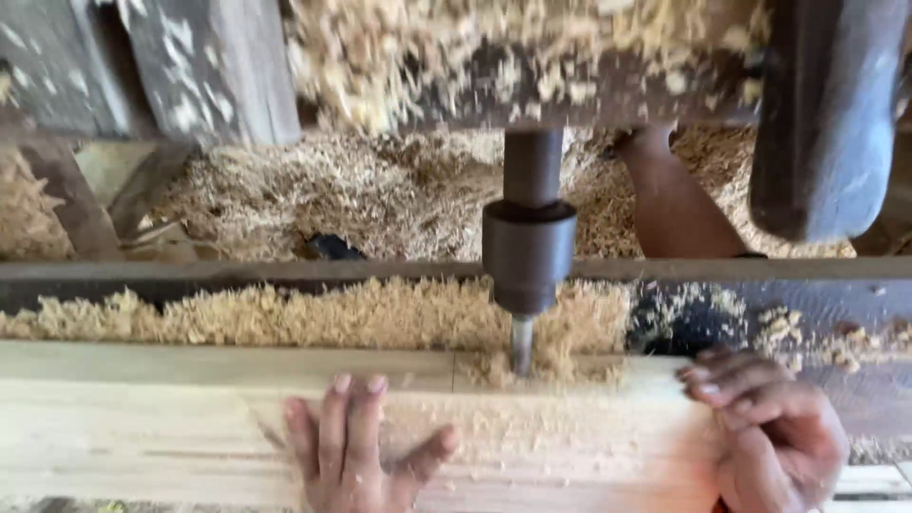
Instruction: Drilling and carving holes into a wooden plank using a machine and clearing debris with a screwdriver.
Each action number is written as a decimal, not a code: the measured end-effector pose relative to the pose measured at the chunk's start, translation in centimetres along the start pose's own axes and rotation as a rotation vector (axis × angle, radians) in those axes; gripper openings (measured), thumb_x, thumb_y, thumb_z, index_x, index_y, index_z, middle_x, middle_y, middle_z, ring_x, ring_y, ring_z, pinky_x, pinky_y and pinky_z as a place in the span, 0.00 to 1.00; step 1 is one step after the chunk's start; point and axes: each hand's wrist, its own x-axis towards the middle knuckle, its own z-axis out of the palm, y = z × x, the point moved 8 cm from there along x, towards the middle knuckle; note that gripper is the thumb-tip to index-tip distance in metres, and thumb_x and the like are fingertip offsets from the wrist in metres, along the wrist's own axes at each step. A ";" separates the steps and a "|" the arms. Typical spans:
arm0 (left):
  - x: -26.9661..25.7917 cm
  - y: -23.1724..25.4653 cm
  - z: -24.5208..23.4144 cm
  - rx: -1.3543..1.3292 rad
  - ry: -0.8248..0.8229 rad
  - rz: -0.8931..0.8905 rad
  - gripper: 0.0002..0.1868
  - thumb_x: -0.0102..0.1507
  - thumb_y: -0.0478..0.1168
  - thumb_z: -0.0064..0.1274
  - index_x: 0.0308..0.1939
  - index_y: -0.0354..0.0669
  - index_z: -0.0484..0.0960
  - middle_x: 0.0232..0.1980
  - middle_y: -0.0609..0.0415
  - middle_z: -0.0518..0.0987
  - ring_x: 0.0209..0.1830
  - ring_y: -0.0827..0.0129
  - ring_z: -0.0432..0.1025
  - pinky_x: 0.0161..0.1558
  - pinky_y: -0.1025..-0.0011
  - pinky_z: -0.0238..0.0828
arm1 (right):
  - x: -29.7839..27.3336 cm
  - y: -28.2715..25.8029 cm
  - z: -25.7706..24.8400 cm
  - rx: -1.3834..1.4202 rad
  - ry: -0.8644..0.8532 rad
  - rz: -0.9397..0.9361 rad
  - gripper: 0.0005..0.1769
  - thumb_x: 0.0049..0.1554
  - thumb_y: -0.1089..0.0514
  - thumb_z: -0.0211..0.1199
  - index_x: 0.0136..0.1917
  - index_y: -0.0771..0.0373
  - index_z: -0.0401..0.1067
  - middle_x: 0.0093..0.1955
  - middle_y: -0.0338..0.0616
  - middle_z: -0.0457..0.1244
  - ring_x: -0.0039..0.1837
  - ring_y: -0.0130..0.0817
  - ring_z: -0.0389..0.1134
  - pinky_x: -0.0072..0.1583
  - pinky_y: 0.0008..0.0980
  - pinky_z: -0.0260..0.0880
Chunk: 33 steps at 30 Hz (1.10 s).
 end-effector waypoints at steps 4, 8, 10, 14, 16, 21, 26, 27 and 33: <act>2.4 -1.1 -3.6 -0.243 0.008 0.004 0.42 0.59 0.79 0.39 0.75 0.75 0.65 0.78 0.42 0.56 0.80 0.42 0.48 0.77 0.33 0.28 | 1.6 -1.7 3.0 0.022 -0.050 0.020 0.05 0.70 0.68 0.59 0.50 0.65 0.71 0.52 0.51 0.70 0.56 0.41 0.71 0.67 0.46 0.70; -0.6 -2.4 -3.4 -0.281 -0.022 0.010 0.40 0.64 0.79 0.44 0.74 0.70 0.64 0.80 0.43 0.55 0.81 0.42 0.44 0.75 0.34 0.30 | -1.0 -2.2 3.3 -0.103 0.018 0.001 0.08 0.60 0.59 0.63 0.52 0.61 0.69 0.55 0.50 0.68 0.64 0.43 0.68 0.79 0.52 0.58; -3.9 -2.2 -3.3 -0.266 -0.093 -0.018 0.42 0.62 0.79 0.46 0.73 0.68 0.65 0.79 0.46 0.57 0.81 0.43 0.47 0.74 0.34 0.34 | -5.5 -2.7 1.8 -0.135 0.045 0.022 0.06 0.65 0.59 0.63 0.50 0.61 0.68 0.56 0.49 0.67 0.64 0.43 0.67 0.79 0.49 0.56; -3.5 -3.3 0.1 -0.060 0.178 0.040 0.37 0.59 0.68 0.53 0.71 0.70 0.70 0.76 0.53 0.65 0.80 0.49 0.56 0.78 0.39 0.44 | -3.4 0.9 0.0 -0.088 0.026 -0.002 0.03 0.62 0.67 0.58 0.47 0.63 0.67 0.55 0.53 0.69 0.62 0.45 0.69 0.75 0.52 0.60; -5.1 -2.3 -2.2 0.046 0.165 0.070 0.32 0.62 0.62 0.58 0.70 0.72 0.71 0.78 0.56 0.66 0.81 0.52 0.58 0.82 0.42 0.47 | -4.9 0.2 0.0 -0.151 0.016 0.116 0.06 0.62 0.70 0.57 0.43 0.63 0.66 0.52 0.53 0.69 0.62 0.47 0.71 0.77 0.54 0.60; 1.6 -4.4 -2.4 0.075 -0.038 0.010 0.39 0.57 0.67 0.56 0.73 0.78 0.65 0.78 0.52 0.62 0.83 0.48 0.51 0.82 0.39 0.40 | 3.4 -2.3 3.9 -0.025 0.004 -0.029 0.11 0.57 0.73 0.52 0.49 0.64 0.71 0.52 0.51 0.70 0.57 0.40 0.69 0.73 0.48 0.63; 4.0 -2.8 -5.8 -0.237 -0.014 0.039 0.53 0.55 0.80 0.54 0.78 0.67 0.58 0.81 0.35 0.51 0.82 0.34 0.40 0.77 0.33 0.27 | 2.1 -3.1 4.1 -0.074 0.048 -0.002 0.10 0.58 0.73 0.51 0.50 0.66 0.70 0.52 0.53 0.68 0.58 0.43 0.69 0.71 0.48 0.64; 3.8 -2.5 -6.0 -0.239 -0.022 0.034 0.53 0.57 0.80 0.56 0.78 0.66 0.58 0.82 0.36 0.51 0.84 0.35 0.41 0.79 0.34 0.27 | 1.3 -3.1 3.6 -0.058 0.072 -0.007 0.08 0.59 0.74 0.51 0.48 0.67 0.69 0.52 0.54 0.68 0.58 0.42 0.67 0.68 0.48 0.65; -0.9 -0.4 -3.7 -0.247 -0.018 0.108 0.44 0.61 0.73 0.44 0.79 0.70 0.57 0.80 0.36 0.51 0.80 0.34 0.45 0.74 0.31 0.31 | -4.0 -1.3 -0.7 -0.017 0.082 -0.029 0.14 0.54 0.78 0.46 0.45 0.66 0.68 0.50 0.53 0.69 0.57 0.44 0.69 0.71 0.47 0.66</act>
